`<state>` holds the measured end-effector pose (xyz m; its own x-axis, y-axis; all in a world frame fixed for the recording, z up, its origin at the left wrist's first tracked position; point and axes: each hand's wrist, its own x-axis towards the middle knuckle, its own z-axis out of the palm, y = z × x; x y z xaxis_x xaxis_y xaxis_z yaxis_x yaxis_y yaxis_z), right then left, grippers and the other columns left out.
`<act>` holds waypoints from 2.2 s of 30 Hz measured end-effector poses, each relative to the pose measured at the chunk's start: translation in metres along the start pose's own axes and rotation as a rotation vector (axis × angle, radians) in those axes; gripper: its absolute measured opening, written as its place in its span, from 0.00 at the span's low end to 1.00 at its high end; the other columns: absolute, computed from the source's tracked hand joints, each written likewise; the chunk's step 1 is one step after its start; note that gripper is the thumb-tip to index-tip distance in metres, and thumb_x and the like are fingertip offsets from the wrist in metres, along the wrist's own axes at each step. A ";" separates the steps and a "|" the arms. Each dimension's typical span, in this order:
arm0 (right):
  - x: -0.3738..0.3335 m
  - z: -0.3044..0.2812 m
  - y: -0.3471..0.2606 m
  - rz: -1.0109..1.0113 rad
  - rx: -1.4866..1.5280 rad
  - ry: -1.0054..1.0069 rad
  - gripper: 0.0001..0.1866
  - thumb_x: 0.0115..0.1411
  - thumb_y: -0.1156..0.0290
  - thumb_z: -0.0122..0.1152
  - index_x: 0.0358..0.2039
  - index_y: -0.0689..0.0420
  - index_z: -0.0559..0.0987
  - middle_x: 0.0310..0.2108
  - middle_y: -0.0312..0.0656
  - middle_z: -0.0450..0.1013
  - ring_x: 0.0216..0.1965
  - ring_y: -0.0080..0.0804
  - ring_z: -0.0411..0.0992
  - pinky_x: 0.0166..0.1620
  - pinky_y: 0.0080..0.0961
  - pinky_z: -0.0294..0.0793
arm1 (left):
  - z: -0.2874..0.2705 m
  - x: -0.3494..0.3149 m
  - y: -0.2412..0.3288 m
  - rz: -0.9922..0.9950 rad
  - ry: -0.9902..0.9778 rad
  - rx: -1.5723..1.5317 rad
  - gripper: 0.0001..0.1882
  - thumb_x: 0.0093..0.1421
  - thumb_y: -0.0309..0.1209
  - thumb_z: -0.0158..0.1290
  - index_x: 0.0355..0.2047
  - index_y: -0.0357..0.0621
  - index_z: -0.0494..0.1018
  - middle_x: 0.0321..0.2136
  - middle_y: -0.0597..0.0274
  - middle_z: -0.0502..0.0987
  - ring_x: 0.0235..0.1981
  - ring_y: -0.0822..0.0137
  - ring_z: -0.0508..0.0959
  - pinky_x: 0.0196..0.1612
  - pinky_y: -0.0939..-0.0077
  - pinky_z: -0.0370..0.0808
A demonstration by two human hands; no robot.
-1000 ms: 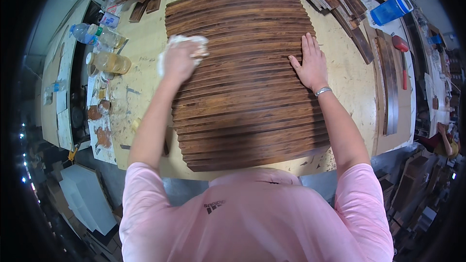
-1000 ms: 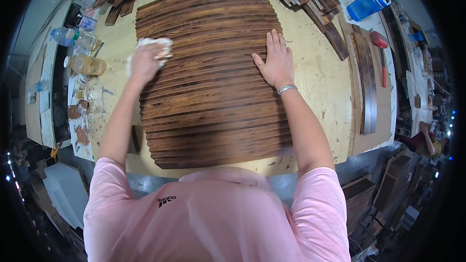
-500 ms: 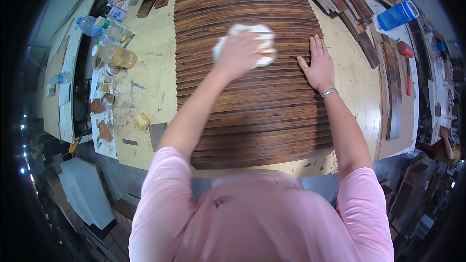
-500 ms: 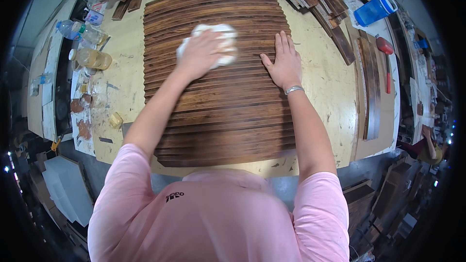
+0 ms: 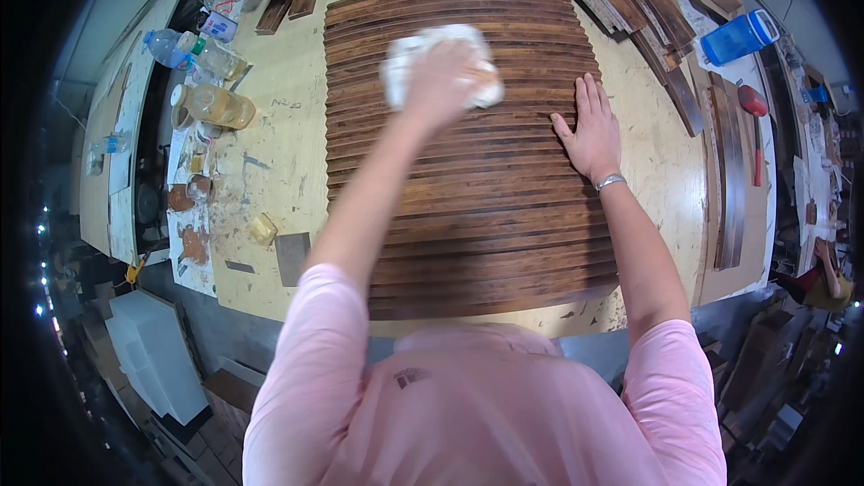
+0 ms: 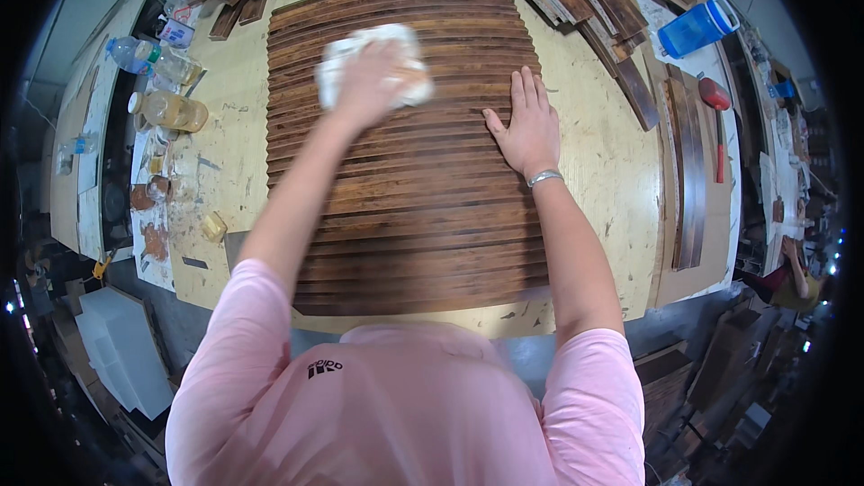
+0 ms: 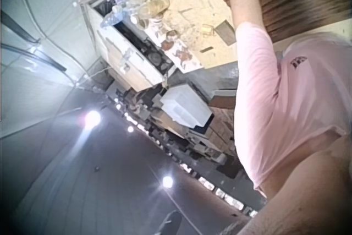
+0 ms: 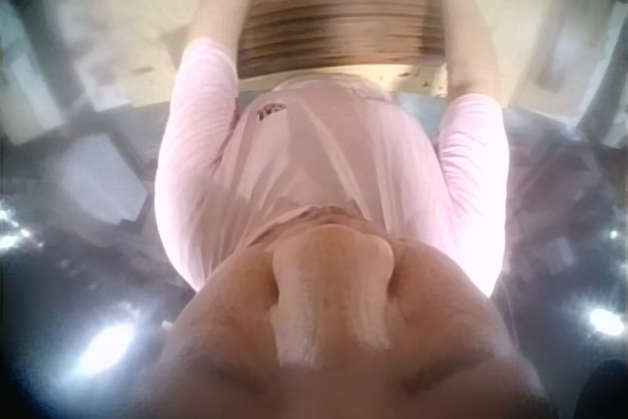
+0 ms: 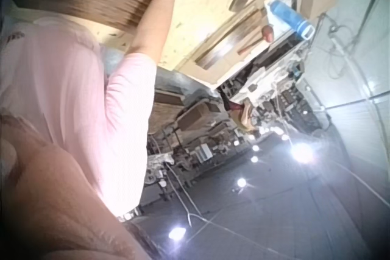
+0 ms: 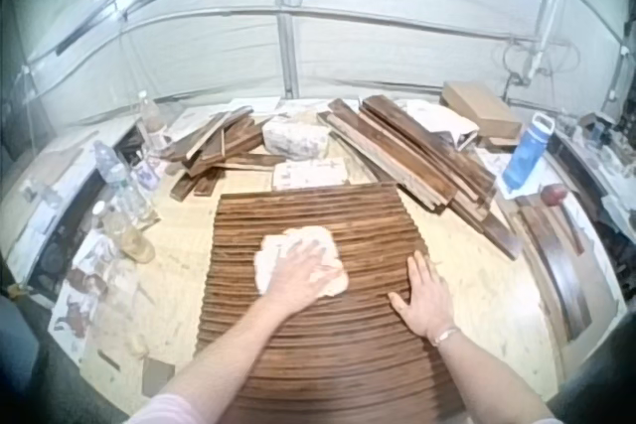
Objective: The person wipes a slatted wood panel with a cloth and applies a substance using a sponge, then flips several wood slats and rubs them with the sponge.
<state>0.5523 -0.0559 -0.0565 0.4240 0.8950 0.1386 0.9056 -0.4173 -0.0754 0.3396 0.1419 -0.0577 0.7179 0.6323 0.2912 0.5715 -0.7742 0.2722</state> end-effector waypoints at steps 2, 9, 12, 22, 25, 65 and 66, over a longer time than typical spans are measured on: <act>0.000 0.000 -0.002 -0.003 0.019 -0.003 0.44 0.66 0.41 0.52 0.72 0.57 0.58 0.76 0.43 0.50 0.75 0.41 0.49 0.68 0.41 0.61 | 0.024 0.019 0.050 0.045 -0.100 0.027 0.31 0.68 0.54 0.47 0.68 0.56 0.67 0.70 0.61 0.63 0.73 0.53 0.57 0.74 0.46 0.48; -0.001 0.000 0.000 0.002 0.052 0.007 0.44 0.65 0.41 0.54 0.72 0.57 0.59 0.76 0.42 0.50 0.75 0.41 0.50 0.68 0.41 0.61 | -0.027 -0.029 -0.066 -0.038 -0.062 -0.123 0.21 0.63 0.30 0.55 0.58 0.51 0.77 0.63 0.61 0.73 0.68 0.57 0.68 0.71 0.62 0.61; 0.002 -0.003 -0.003 0.010 0.070 -0.009 0.44 0.65 0.42 0.55 0.72 0.57 0.59 0.76 0.42 0.50 0.74 0.42 0.50 0.68 0.41 0.61 | -0.063 -0.091 -0.167 -0.417 0.293 -0.075 0.15 0.62 0.30 0.56 0.49 0.48 0.81 0.50 0.51 0.82 0.54 0.52 0.79 0.58 0.60 0.73; 0.005 0.004 0.002 -0.002 0.068 0.017 0.43 0.64 0.45 0.57 0.72 0.55 0.59 0.75 0.41 0.51 0.75 0.41 0.50 0.71 0.40 0.58 | -0.126 -0.190 -0.184 -0.620 0.311 -0.126 0.19 0.58 0.36 0.62 0.49 0.43 0.81 0.46 0.51 0.83 0.48 0.53 0.82 0.54 0.64 0.75; 0.002 0.010 0.010 -0.081 0.141 0.090 0.41 0.64 0.50 0.60 0.70 0.60 0.61 0.73 0.51 0.56 0.74 0.47 0.53 0.73 0.40 0.53 | -0.146 -0.248 -0.180 -0.773 0.388 -0.146 0.16 0.60 0.34 0.61 0.47 0.41 0.82 0.42 0.51 0.85 0.45 0.55 0.84 0.51 0.66 0.77; 0.000 0.001 0.001 0.025 0.107 0.034 0.43 0.62 0.47 0.61 0.72 0.54 0.60 0.74 0.39 0.54 0.74 0.41 0.52 0.71 0.38 0.58 | -0.070 -0.035 -0.076 0.086 0.182 -0.149 0.20 0.50 0.15 0.59 0.44 0.47 0.80 0.43 0.62 0.78 0.49 0.55 0.74 0.54 0.63 0.73; 0.000 0.001 0.001 0.022 0.114 0.038 0.43 0.62 0.47 0.61 0.72 0.54 0.60 0.74 0.39 0.54 0.74 0.41 0.52 0.71 0.38 0.58 | -0.066 -0.037 -0.084 0.090 0.188 -0.099 0.20 0.50 0.14 0.59 0.43 0.47 0.81 0.43 0.62 0.78 0.49 0.55 0.74 0.53 0.63 0.73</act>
<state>0.5537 -0.0561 -0.0578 0.4459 0.8782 0.1730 0.8900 -0.4143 -0.1905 0.2391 0.1855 -0.0307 0.6722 0.5620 0.4820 0.4595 -0.8271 0.3236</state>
